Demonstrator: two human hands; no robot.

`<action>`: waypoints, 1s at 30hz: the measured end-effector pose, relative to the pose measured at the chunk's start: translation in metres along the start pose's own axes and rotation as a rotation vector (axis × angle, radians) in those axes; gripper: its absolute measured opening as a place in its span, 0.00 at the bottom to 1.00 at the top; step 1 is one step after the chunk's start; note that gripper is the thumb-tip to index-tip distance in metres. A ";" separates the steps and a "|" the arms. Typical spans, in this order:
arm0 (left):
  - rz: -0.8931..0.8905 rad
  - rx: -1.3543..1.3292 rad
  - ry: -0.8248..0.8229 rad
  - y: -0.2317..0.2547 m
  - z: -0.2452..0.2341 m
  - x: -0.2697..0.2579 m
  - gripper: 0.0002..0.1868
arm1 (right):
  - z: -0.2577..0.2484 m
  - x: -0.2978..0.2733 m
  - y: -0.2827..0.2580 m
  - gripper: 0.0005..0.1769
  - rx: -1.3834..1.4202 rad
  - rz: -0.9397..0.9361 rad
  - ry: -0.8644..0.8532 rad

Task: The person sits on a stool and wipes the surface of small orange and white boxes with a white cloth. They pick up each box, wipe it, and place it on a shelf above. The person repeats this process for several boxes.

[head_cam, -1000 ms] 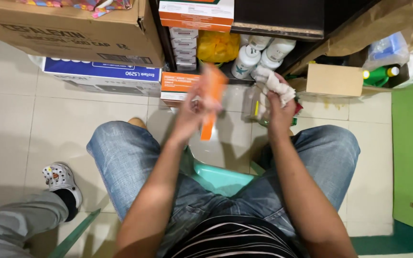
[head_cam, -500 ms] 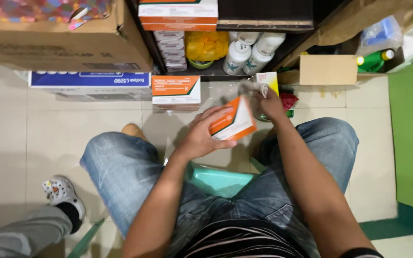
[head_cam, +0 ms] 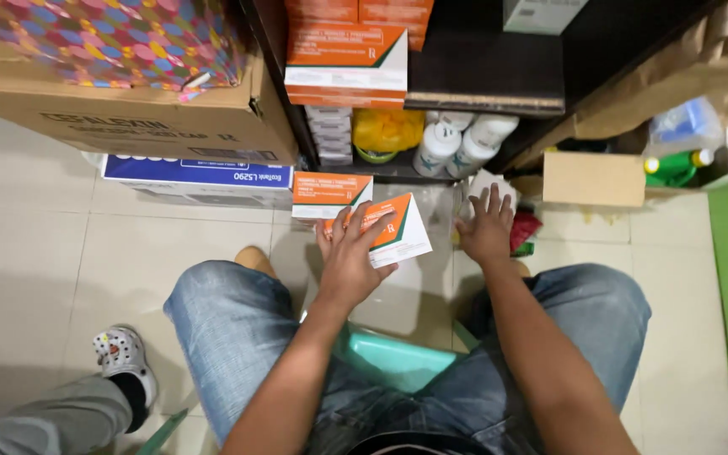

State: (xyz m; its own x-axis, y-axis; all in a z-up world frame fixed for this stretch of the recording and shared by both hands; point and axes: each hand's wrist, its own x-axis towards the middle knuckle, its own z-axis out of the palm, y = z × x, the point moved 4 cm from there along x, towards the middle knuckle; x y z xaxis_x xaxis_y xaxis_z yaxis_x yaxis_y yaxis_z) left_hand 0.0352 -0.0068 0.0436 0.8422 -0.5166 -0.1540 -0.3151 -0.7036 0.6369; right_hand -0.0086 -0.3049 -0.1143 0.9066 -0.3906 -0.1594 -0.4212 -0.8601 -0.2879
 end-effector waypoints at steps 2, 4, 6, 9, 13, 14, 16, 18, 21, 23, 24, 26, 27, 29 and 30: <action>0.013 0.004 0.040 0.007 -0.009 0.007 0.47 | -0.027 -0.002 -0.023 0.31 0.069 -0.027 0.124; 0.121 0.072 0.143 0.015 -0.024 0.015 0.47 | -0.035 0.001 -0.036 0.27 0.410 -0.002 0.194; 0.176 0.101 0.194 0.030 -0.048 0.028 0.46 | -0.045 0.005 -0.062 0.24 0.675 -0.073 0.269; 0.264 0.182 0.262 0.045 -0.073 0.056 0.47 | -0.096 -0.015 -0.110 0.24 0.999 -0.149 0.259; 0.337 0.361 0.357 0.062 -0.110 0.093 0.48 | -0.142 -0.032 -0.161 0.38 1.246 -0.321 0.138; 0.341 0.359 0.365 0.061 -0.115 0.111 0.48 | -0.150 -0.022 -0.166 0.38 1.241 -0.329 0.143; 0.419 0.476 0.417 0.057 -0.123 0.138 0.52 | -0.157 -0.011 -0.181 0.40 1.307 -0.437 0.037; 0.362 0.586 0.413 0.045 -0.125 0.165 0.41 | -0.157 0.008 -0.195 0.38 1.220 -0.379 0.000; 0.240 0.689 0.374 0.032 -0.124 0.185 0.34 | -0.153 0.030 -0.203 0.36 1.154 -0.308 0.004; 0.168 0.685 0.341 0.025 -0.122 0.187 0.37 | -0.146 0.044 -0.205 0.35 1.178 -0.298 0.038; 0.150 0.693 0.337 0.023 -0.120 0.187 0.36 | -0.140 0.051 -0.204 0.35 1.270 -0.306 0.029; 0.132 0.694 0.317 0.020 -0.117 0.185 0.36 | -0.129 0.055 -0.201 0.35 1.361 -0.296 0.015; 0.135 0.746 0.348 0.021 -0.120 0.185 0.39 | -0.129 0.055 -0.202 0.32 1.392 -0.351 0.013; 0.134 0.796 0.380 0.017 -0.123 0.186 0.42 | -0.127 0.057 -0.201 0.29 1.422 -0.407 0.005; 0.172 0.752 0.412 0.015 -0.125 0.187 0.40 | -0.126 0.059 -0.200 0.30 1.399 -0.426 0.001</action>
State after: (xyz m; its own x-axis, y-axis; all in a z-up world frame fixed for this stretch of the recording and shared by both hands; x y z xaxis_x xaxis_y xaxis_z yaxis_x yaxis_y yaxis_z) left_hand 0.2426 -0.0526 0.1184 0.8018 -0.5300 0.2760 -0.5349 -0.8425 -0.0637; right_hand 0.1323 -0.1975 0.0531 0.9659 -0.1946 0.1710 0.1939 0.1052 -0.9754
